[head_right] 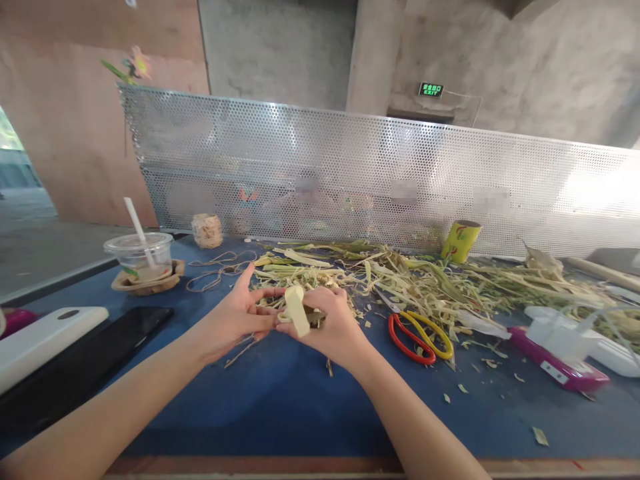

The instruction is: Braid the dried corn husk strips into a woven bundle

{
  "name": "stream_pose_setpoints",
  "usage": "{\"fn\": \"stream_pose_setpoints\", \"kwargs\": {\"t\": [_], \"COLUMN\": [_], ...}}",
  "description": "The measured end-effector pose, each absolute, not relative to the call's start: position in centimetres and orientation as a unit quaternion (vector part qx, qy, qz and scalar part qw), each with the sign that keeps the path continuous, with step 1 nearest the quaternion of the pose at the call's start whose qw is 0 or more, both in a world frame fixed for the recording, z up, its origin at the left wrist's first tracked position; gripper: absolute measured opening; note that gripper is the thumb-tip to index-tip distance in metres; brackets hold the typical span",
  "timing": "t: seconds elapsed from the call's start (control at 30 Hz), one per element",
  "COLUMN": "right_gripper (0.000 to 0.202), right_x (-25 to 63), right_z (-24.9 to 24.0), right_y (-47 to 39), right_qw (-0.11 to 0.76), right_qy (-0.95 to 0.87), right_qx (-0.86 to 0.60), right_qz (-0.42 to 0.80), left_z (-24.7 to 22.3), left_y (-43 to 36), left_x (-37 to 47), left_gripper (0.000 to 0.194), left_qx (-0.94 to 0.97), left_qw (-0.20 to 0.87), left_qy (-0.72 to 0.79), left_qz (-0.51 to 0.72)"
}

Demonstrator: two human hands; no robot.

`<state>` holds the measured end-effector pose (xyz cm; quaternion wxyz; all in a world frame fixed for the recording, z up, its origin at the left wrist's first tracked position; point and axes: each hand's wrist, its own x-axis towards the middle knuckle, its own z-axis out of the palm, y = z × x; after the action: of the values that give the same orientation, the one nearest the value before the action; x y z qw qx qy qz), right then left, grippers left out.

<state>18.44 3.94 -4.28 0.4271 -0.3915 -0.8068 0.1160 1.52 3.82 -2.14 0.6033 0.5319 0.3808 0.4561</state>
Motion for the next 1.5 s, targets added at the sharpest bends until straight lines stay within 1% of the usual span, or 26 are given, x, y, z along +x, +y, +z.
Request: {"fn": "stream_pose_setpoints", "kwargs": {"t": [0.13, 0.2, 0.3, 0.4, 0.47, 0.57, 0.8, 0.93, 1.07, 1.17, 1.23, 1.37, 1.43, 1.5], "right_gripper": [0.019, 0.018, 0.018, 0.022, 0.025, 0.026, 0.02, 0.019, 0.02, 0.021, 0.019, 0.019, 0.019, 0.019], "right_x": [18.2, 18.0, 18.0, 18.2, 18.4, 18.6, 18.2, 18.4, 18.9, 19.2, 19.4, 19.3, 19.0, 18.7], "right_z": [-4.4, -4.7, -4.9, -5.0, -4.9, -4.8, -4.9, -5.3, -4.8, -4.2, -4.0, -4.2, -4.3, -4.5], "right_y": [4.1, 4.2, 4.5, 4.8, 4.9, 5.0, 4.7, 5.1, 5.3, 5.2, 5.1, 5.0, 4.9, 4.8], "right_qw": [0.449, 0.458, 0.487, 0.534, 0.562, 0.578, 0.514, 0.563, 0.606, 0.603, 0.605, 0.573, 0.536, 0.495], "right_qy": [-0.766, -0.743, -0.7, -0.642, -0.609, -0.589, -0.656, -0.613, -0.554, -0.525, -0.52, -0.556, -0.605, -0.662], "right_qx": [-0.364, -0.346, -0.327, -0.332, -0.337, -0.34, -0.305, -0.341, -0.32, -0.308, -0.31, -0.323, -0.338, -0.361], "right_qz": [0.283, 0.345, 0.407, 0.439, 0.447, 0.452, 0.461, 0.437, 0.472, 0.515, 0.517, 0.508, 0.481, 0.431], "left_z": [-2.3, -2.4, -2.4, -2.3, -2.2, -2.1, -2.2, -2.2, -2.0, -2.1, -2.2, -2.5, -2.5, -2.5], "left_y": [3.9, 4.0, 3.9, 3.8, 3.7, 3.6, 3.7, 3.5, 3.2, 3.3, 3.4, 3.8, 3.9, 3.9], "left_x": [1.3, 1.2, 1.1, 1.2, 1.3, 1.3, 1.1, 1.2, 1.1, 0.8, 0.5, -0.2, -0.4, -0.4], "left_gripper": [0.134, 0.133, 0.129, 0.125, 0.123, 0.119, 0.109, 0.104, 0.1, 0.096, 0.095, 0.098, 0.098, 0.092], "left_qx": [0.55, 0.563, 0.57, 0.569, 0.574, 0.582, 0.61, 0.621, 0.643, 0.658, 0.662, 0.69, 0.723, 0.75], "left_qw": [0.591, 0.581, 0.581, 0.581, 0.58, 0.574, 0.53, 0.531, 0.558, 0.581, 0.594, 0.6, 0.567, 0.524], "left_qy": [0.38, 0.379, 0.369, 0.365, 0.36, 0.364, 0.362, 0.363, 0.358, 0.347, 0.335, 0.319, 0.314, 0.322], "left_qz": [0.451, 0.449, 0.449, 0.454, 0.454, 0.446, 0.465, 0.448, 0.384, 0.33, 0.312, 0.248, 0.239, 0.244]}}
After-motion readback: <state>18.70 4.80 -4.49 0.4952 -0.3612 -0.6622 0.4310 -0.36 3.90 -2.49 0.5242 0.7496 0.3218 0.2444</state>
